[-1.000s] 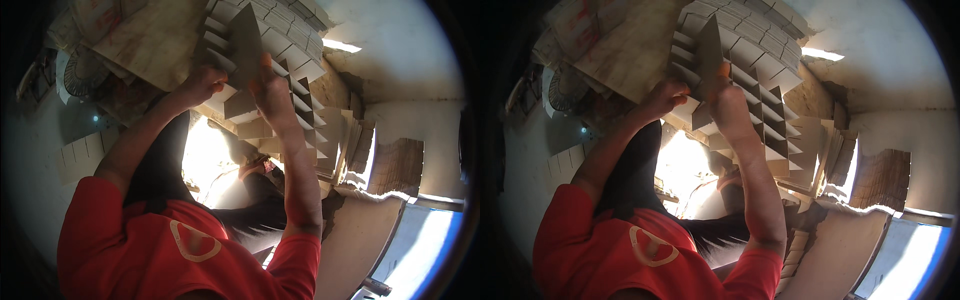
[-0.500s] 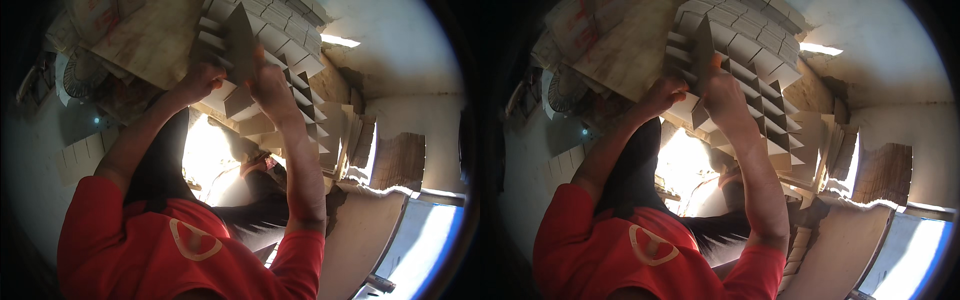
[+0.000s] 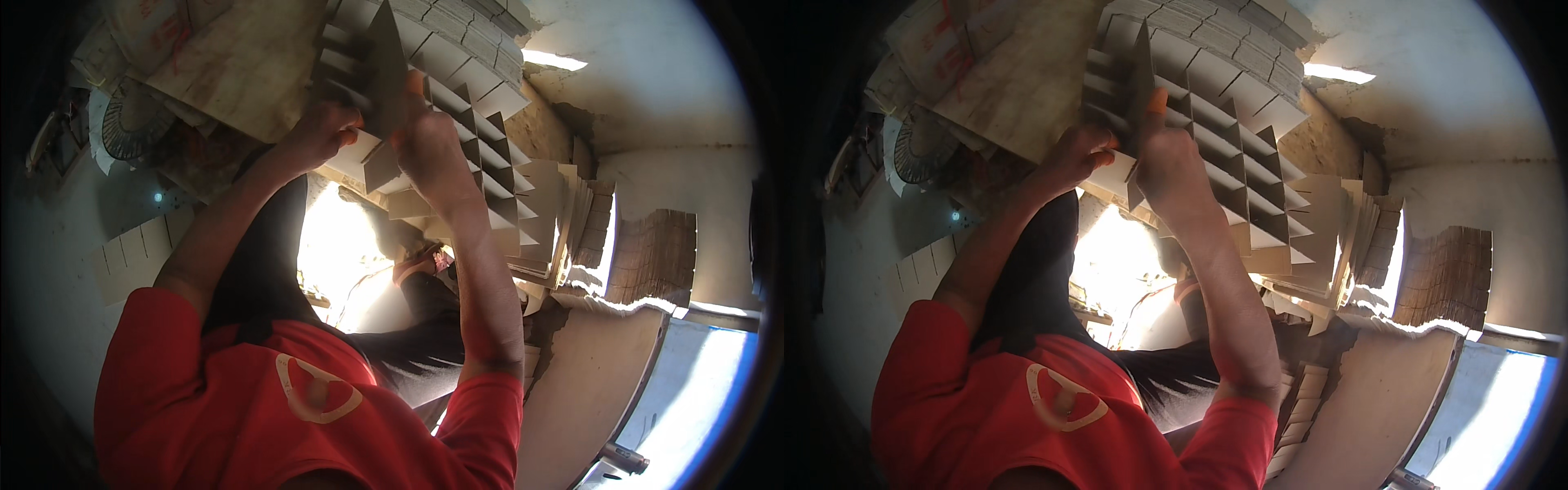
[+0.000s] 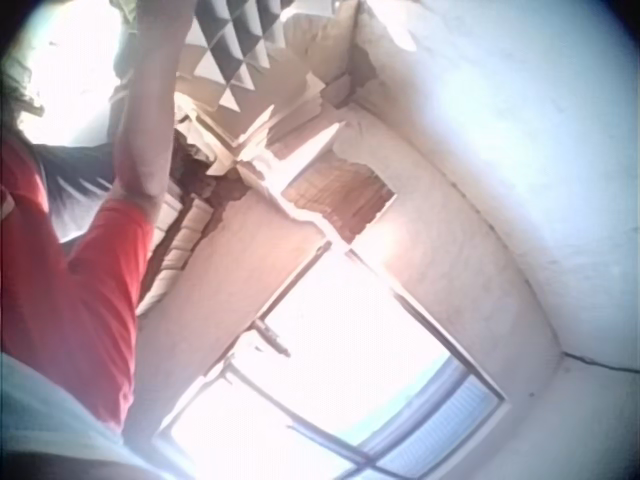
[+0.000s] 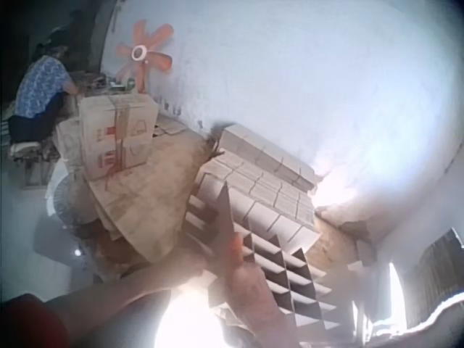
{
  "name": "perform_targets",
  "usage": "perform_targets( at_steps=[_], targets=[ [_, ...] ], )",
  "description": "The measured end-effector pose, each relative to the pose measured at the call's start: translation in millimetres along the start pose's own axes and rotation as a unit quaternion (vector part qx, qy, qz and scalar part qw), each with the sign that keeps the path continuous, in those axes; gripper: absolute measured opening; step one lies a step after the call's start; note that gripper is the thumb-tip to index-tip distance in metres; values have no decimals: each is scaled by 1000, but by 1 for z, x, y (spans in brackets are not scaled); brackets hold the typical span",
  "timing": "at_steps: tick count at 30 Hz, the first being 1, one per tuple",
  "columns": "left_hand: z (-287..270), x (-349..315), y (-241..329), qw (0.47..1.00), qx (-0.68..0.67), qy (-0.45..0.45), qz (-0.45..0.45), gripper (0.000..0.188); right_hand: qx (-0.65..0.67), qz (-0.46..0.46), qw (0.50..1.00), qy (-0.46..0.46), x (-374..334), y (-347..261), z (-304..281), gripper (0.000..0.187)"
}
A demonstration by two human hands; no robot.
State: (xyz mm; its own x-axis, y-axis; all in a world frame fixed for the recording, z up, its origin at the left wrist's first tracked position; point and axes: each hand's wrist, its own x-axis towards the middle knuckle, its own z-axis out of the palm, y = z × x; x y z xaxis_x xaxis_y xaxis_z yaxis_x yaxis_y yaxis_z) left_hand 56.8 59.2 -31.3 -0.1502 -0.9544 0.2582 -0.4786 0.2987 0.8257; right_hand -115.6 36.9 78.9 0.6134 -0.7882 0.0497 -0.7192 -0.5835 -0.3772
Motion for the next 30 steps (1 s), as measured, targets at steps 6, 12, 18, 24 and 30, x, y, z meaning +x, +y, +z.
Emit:
perform_targets(
  at_steps=[6, 12, 18, 24, 30],
  targets=[
    [1, -2, 3, 1000, -25, 8, 15, 17, 55, 23, 998, -4, 2, 1, 19, 55],
    [3, -3, -1, 1000, 15, 15, 19, 16, 142, 77, 985, -60, 19, -7, -3, 43],
    [6, -4, 4, 1000, -4, 25, -11, 15, -8, 38, 994, -106, -14, 16, 65, 72],
    [-5, -13, 5, 999, 26, 4, -18, 39, 24, 53, 995, 79, 2, 54, 21, 49],
    [-8, 20, 20, 966, 189, 20, 176, 75, -245, 193, 933, 180, 2, 182, -4, 71]
  ],
)
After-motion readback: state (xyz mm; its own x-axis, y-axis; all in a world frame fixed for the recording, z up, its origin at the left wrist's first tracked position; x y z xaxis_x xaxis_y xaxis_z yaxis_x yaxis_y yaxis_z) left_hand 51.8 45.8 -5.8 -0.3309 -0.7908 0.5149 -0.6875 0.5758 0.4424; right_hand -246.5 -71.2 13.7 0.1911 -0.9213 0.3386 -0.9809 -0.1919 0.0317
